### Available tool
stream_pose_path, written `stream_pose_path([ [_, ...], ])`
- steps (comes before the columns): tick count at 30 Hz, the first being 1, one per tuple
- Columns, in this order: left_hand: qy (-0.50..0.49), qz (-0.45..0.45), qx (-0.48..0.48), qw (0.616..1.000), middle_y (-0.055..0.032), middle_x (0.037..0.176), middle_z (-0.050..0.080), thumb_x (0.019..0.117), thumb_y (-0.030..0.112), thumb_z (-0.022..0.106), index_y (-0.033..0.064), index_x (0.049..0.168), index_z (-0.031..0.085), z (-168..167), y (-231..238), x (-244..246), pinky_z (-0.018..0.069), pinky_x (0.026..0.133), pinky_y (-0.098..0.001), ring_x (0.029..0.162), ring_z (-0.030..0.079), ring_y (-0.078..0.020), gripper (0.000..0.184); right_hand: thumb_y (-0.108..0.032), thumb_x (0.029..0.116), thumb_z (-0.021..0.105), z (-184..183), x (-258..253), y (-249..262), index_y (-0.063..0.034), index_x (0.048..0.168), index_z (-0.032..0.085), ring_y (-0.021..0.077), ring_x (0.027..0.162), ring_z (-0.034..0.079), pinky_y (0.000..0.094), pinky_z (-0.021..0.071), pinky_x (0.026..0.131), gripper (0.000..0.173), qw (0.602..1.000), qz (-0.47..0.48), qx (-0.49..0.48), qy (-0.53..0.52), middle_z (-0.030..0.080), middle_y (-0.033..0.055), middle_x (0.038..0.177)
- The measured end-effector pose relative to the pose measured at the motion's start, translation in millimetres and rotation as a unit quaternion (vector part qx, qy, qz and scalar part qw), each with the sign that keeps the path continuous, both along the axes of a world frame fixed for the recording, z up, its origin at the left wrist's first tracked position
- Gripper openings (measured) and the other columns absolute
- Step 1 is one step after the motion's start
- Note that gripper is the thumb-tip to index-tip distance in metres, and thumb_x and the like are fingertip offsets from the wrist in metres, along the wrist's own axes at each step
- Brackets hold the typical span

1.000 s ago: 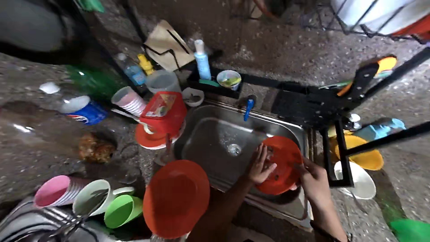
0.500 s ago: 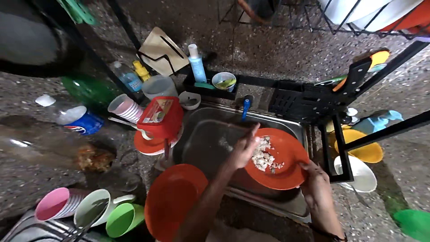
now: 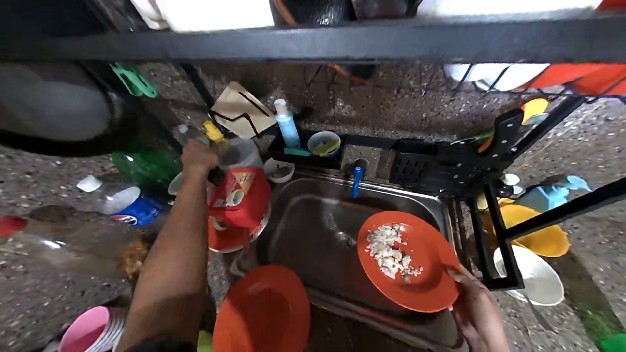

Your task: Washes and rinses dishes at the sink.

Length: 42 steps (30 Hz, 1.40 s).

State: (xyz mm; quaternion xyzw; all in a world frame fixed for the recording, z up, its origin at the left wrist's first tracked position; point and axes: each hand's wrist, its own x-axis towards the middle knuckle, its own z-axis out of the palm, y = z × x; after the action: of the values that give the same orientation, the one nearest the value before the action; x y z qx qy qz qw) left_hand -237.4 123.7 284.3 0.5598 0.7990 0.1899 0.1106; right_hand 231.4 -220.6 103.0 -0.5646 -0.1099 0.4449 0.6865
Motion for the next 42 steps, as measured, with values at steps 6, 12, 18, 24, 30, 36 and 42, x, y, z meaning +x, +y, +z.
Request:
stream_pose_path([
  [6, 0.077, 0.021, -0.103, 0.992, -0.0394, 0.124, 0.06, 0.0956, 0.023, 0.07, -0.0169, 0.114, 0.061, -39, 43, 0, 0.0471, 0.098, -0.07, 0.118, 0.06, -0.0532, 0.044, -0.005, 0.1014, 0.043, -5, -3, 2, -0.0051, 0.111, 0.067, 0.0097, 0.058, 0.069, 0.0274, 0.0566, 0.045, 0.026, 1.0, -0.017, 0.016, 0.004, 0.075, 0.0037, 0.081],
  [12, 0.033, 0.054, -0.106, 0.992, -0.0398, 0.128, 0.057, 0.0973, 0.02, 0.067, -0.0173, 0.117, 0.06, -54, 58, -8, 0.0453, 0.101, -0.0689, 0.123, 0.057, -0.053, 0.043, -0.004, 0.0999, 0.04, -9, -4, -3, -0.0064, 0.114, 0.067, 0.0076, 0.067, 0.071, 0.0263, 0.0605, 0.057, 0.03, 0.999, -0.023, 0.006, -0.027, 0.076, -0.0001, 0.085],
  [18, 0.017, 0.078, -0.108, 0.991, -0.0381, 0.131, 0.056, 0.0978, 0.016, 0.066, -0.0163, 0.123, 0.057, -56, 68, -14, 0.0478, 0.101, -0.065, 0.123, 0.058, -0.0506, 0.042, -0.003, 0.1002, 0.041, -8, -3, -2, -0.005, 0.111, 0.068, 0.0076, 0.061, 0.069, 0.0252, 0.0576, 0.049, 0.029, 0.999, -0.034, 0.012, -0.024, 0.075, 0.0014, 0.081],
  [24, 0.044, 0.063, -0.095, 0.992, -0.0396, 0.128, 0.057, 0.092, 0.008, 0.07, -0.0173, 0.122, 0.056, -52, 68, -13, 0.0486, 0.099, -0.0667, 0.121, 0.059, -0.052, 0.042, -0.003, 0.0991, 0.042, -10, 1, -5, -0.0055, 0.11, 0.069, 0.0078, 0.061, 0.07, 0.0261, 0.0586, 0.05, 0.028, 0.999, -0.038, 0.013, -0.027, 0.075, 0.0012, 0.08],
  [30, 0.067, 0.011, -0.098, 0.993, -0.0404, 0.13, 0.055, 0.0952, 0.01, 0.068, -0.0169, 0.132, 0.048, -50, 73, -17, 0.0485, 0.098, -0.0679, 0.12, 0.059, -0.0539, 0.05, -0.004, 0.1002, 0.041, -8, 4, -4, -0.0058, 0.111, 0.068, 0.0081, 0.057, 0.068, 0.0255, 0.0559, 0.044, 0.029, 0.999, -0.021, 0.005, -0.024, 0.075, 0.0015, 0.08],
  [36, 0.105, 0.005, -0.09, 0.99, -0.0422, 0.127, 0.056, 0.0952, 0.01, 0.067, -0.0167, 0.127, 0.052, -42, 75, -20, 0.0466, 0.096, -0.0721, 0.119, 0.057, -0.0573, 0.044, -0.004, 0.1009, 0.041, -6, 3, -1, -0.0046, 0.109, 0.069, 0.0082, 0.053, 0.066, 0.0252, 0.0534, 0.04, 0.028, 1.0, -0.024, 0.0, -0.017, 0.075, 0.0028, 0.077],
  [42, 0.146, -0.008, -0.068, 0.987, -0.0444, 0.128, 0.054, 0.0931, 0.009, 0.07, -0.0173, 0.127, 0.053, -30, 76, -25, 0.0451, 0.096, -0.0749, 0.122, 0.054, -0.0603, 0.046, -0.004, 0.1006, 0.042, -11, 2, 3, -0.0041, 0.113, 0.068, 0.0081, 0.049, 0.063, 0.0252, 0.0508, 0.037, 0.029, 0.999, -0.014, -0.011, -0.028, 0.074, 0.0028, 0.077],
])
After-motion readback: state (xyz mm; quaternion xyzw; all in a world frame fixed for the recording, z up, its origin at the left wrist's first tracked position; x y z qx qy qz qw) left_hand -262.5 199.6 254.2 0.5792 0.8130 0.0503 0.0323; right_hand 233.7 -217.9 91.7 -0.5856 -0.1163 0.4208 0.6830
